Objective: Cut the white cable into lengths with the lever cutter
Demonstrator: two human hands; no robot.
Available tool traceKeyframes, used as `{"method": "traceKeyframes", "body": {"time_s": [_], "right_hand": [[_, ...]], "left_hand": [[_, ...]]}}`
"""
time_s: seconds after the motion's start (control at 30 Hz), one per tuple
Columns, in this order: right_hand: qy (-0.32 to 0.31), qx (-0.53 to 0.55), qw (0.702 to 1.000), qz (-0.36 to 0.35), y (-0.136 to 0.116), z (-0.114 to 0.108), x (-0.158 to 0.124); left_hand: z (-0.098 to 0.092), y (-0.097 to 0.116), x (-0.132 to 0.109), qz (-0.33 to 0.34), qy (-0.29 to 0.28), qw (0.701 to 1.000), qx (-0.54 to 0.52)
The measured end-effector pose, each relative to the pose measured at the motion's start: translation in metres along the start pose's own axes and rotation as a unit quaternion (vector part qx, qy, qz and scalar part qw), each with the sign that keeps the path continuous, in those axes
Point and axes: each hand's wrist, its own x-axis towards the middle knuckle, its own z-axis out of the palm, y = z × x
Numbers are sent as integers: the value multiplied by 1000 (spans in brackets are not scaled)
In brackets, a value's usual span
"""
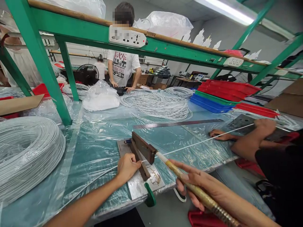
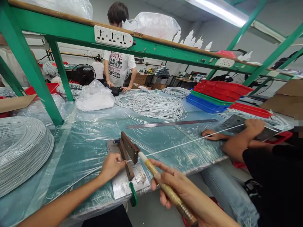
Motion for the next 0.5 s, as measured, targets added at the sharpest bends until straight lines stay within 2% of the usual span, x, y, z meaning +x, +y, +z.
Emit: {"method": "traceKeyframes", "body": {"time_s": [0.13,0.27,0.33,0.5], "right_hand": [[-7,22,999,47,16,1,5],[45,47,990,127,29,8,8],[56,1,990,129,33,12,8],[21,-121,988,96,35,22,9]], "left_hand": [[-2,3,-2,4,2,1000,21],[-4,6,-3,6,-4,1000,30],[-4,7,-4,5,-6,999,33],[-6,7,-5,8,-9,999,38]]}}
